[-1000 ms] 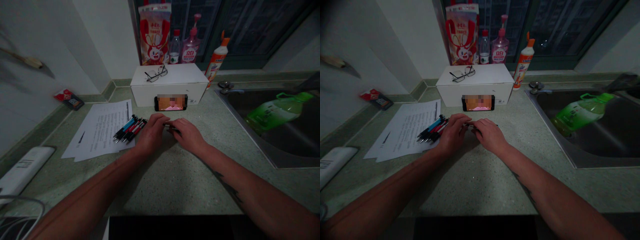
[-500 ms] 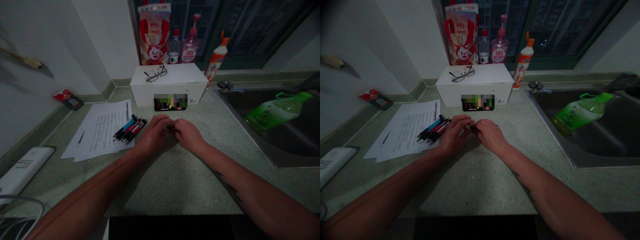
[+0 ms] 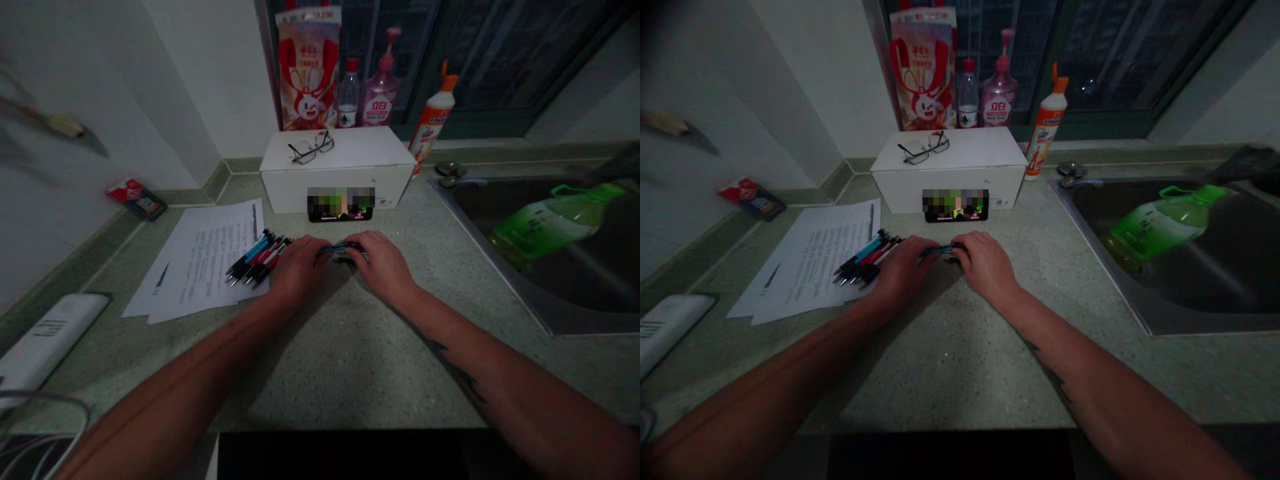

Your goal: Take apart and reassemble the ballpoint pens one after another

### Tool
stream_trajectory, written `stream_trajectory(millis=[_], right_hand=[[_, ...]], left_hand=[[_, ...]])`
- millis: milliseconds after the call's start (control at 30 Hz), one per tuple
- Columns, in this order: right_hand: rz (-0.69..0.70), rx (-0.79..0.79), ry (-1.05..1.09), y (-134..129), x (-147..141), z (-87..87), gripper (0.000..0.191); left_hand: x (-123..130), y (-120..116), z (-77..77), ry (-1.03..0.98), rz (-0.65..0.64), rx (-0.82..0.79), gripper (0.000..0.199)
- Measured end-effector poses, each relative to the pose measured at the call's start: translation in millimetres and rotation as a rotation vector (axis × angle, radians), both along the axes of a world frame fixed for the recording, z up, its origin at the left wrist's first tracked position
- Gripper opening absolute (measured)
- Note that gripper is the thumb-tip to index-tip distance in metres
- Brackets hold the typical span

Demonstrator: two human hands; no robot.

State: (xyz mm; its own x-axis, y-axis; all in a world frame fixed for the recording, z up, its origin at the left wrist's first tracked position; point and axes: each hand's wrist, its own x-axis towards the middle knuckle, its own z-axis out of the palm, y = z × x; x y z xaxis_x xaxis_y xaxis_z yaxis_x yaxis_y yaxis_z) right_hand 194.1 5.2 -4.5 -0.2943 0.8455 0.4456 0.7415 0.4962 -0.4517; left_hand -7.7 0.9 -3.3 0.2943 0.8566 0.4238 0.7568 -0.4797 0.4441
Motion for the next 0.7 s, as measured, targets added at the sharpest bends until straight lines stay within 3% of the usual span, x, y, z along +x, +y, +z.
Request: stream_trajectory(millis=[167,433,700], right_hand=[[0.086,-0.016,-0.104,-0.8,-1.9,-0.2,0.024],[0.018,-0.014,-0.113,-0.7,-0.9,-1.1,0.026],[0.039,-0.031,-0.149,-0.1,-1.4,-0.6,0.028]], left_hand=[[0.8,0.3,-1.6,0.018,-0.062,0.039,0.015],[1.0,-0.1,-0.2,0.047,0.014,0.029,0.015],[-0.2,0.5,-1.5,0.024,0.001,0.017,0.016]])
